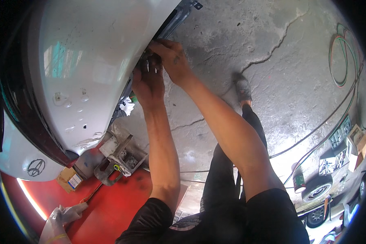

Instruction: The person touches the trunk and taillights of a car by hand, works underneath the rear panel using both hands, and checks the alignment along the rear body panels and taillights.

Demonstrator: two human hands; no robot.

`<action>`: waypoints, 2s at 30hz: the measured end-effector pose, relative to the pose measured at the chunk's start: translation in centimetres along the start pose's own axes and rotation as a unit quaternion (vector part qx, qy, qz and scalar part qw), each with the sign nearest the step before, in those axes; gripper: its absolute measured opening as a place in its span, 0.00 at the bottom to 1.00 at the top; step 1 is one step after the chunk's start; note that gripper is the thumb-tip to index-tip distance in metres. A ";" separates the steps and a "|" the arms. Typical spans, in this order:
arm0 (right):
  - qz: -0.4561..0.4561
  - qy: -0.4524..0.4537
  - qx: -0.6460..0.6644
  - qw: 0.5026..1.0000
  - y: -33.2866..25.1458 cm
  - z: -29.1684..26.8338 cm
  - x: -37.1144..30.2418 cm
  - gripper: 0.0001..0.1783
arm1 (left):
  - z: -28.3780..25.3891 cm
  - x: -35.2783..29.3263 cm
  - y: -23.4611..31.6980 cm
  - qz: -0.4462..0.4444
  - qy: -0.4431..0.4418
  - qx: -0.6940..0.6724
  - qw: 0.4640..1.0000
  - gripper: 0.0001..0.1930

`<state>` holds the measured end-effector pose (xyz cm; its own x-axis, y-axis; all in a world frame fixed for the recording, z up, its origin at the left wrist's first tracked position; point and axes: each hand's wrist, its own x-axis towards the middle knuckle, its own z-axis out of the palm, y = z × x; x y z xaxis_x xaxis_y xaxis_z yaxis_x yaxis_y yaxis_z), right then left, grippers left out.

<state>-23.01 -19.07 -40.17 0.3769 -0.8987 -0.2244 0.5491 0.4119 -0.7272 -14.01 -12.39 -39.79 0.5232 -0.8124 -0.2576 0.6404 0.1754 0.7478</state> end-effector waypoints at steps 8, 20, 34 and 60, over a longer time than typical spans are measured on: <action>-0.003 -0.024 -0.017 1.000 0.0 0.3 0.5 0.15 | -1.5 0.9 0.0 0.005 -0.034 -0.019 0.999 0.18; 0.029 -0.027 0.137 0.990 1.4 0.3 1.3 0.09 | 1.4 1.1 0.7 0.067 -0.004 0.034 0.997 0.14; 0.019 -0.022 0.056 0.998 0.1 0.4 0.6 0.08 | 1.1 0.5 0.8 0.024 0.071 0.031 0.997 0.14; -0.019 -0.019 0.002 1.000 1.0 0.8 0.5 0.11 | 1.2 -0.2 -0.1 -0.004 -0.038 -0.119 0.992 0.22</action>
<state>-21.65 -18.95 -40.49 0.3838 -0.9072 -0.1722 0.5659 0.3785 -0.7324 -14.88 -12.92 -39.11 0.4784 -0.8529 -0.2092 0.7640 0.2867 0.5781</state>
